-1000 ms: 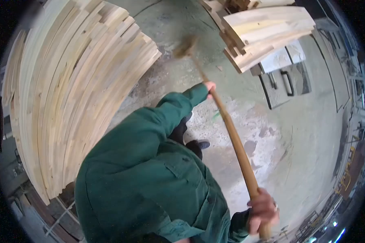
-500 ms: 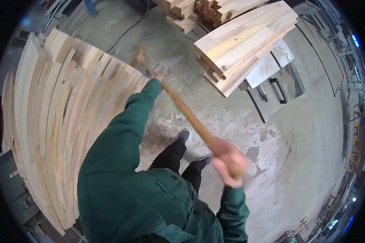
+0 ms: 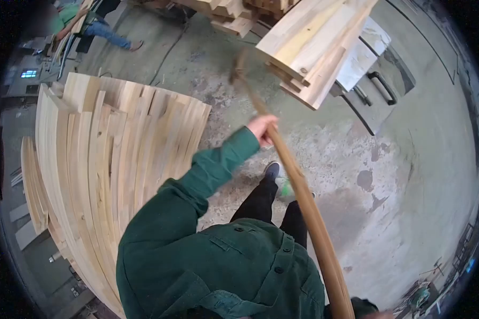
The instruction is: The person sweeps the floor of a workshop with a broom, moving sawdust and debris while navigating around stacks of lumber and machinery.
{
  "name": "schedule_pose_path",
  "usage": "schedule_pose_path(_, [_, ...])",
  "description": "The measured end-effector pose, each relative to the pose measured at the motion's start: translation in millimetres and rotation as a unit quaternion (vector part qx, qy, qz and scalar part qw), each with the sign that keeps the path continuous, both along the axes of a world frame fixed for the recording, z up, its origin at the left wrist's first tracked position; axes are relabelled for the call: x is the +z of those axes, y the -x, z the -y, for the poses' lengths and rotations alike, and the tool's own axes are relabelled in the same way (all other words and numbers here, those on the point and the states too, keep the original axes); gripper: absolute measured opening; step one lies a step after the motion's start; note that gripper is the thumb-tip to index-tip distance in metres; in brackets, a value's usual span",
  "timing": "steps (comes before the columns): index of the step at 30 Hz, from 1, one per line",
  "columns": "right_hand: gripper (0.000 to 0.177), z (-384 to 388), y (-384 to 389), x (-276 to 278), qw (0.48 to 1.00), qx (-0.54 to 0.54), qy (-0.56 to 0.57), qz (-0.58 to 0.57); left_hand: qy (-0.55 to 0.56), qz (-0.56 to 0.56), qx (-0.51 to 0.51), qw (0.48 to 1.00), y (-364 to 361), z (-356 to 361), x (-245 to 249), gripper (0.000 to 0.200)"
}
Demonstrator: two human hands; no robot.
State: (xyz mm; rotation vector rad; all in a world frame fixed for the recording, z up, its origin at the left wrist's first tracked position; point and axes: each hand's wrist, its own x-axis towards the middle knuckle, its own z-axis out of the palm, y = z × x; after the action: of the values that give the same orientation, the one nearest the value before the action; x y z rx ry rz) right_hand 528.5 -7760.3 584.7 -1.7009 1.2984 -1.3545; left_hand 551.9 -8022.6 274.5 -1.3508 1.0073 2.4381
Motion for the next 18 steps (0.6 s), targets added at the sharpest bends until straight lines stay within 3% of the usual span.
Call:
schedule_pose_path(1, [0.018,-23.8,-24.8,-43.0,0.903,-0.296,-0.138,-0.28,0.024,-0.005,0.001,1.0,4.6,20.4,-18.2,0.018])
schedule_pose_path(2, [0.016,-1.7,-18.7,-63.2,0.912,-0.337,-0.129,-0.197,0.052,-0.021,0.001,0.998,9.4,47.8,-53.6,0.017])
schedule_pose_path(4, [0.019,43.0,-6.0,-103.0,0.908,-0.41,-0.078,-0.021,0.096,0.076,-0.033,0.992,26.6,109.5,-99.7,0.034])
schedule_pose_path(5, [0.019,61.3,4.6,-144.8,0.944,-0.307,0.021,0.12,0.15,0.128,-0.037,0.98,34.8,134.5,-123.9,0.037])
schedule_pose_path(6, [0.018,82.4,14.2,-165.8,0.956,-0.276,-0.014,0.096,0.179,0.131,-0.066,0.973,39.7,159.5,-153.2,0.037])
schedule_pose_path(8, [0.013,106.5,10.4,-223.1,0.94,-0.293,0.007,0.172,0.204,0.124,-0.102,0.966,70.2,172.5,-212.2,0.038])
schedule_pose_path(10, [0.011,97.0,13.3,-228.6,0.913,-0.358,0.015,0.196,0.244,0.142,-0.144,0.949,89.3,165.1,-252.4,0.034])
schedule_pose_path(12, [0.006,72.7,10.7,-213.2,0.871,-0.439,0.002,0.221,0.193,0.102,-0.302,0.928,100.6,118.4,-207.7,0.029])
schedule_pose_path(14, [0.005,43.2,0.0,-171.5,0.836,-0.508,-0.04,0.205,0.233,0.073,-0.367,0.898,111.4,56.3,-198.1,0.022])
schedule_pose_path(15, [0.006,31.5,-12.7,-145.5,0.807,-0.549,-0.065,0.206,0.187,0.056,-0.247,0.949,111.0,21.2,-183.4,0.02])
schedule_pose_path(16, [0.008,20.2,-25.2,-122.0,0.776,-0.591,-0.085,0.203,0.218,0.007,-0.351,0.91,108.4,-6.7,-138.4,0.019])
schedule_pose_path(17, [0.012,7.1,-34.7,-104.5,0.788,-0.602,-0.067,0.112,0.189,-0.013,-0.386,0.903,110.2,-33.9,-160.9,0.021])
schedule_pose_path(18, [0.015,-1.1,-46.0,-85.7,0.771,-0.63,-0.055,0.077,0.108,-0.035,-0.338,0.934,104.7,-63.3,-135.5,0.023])
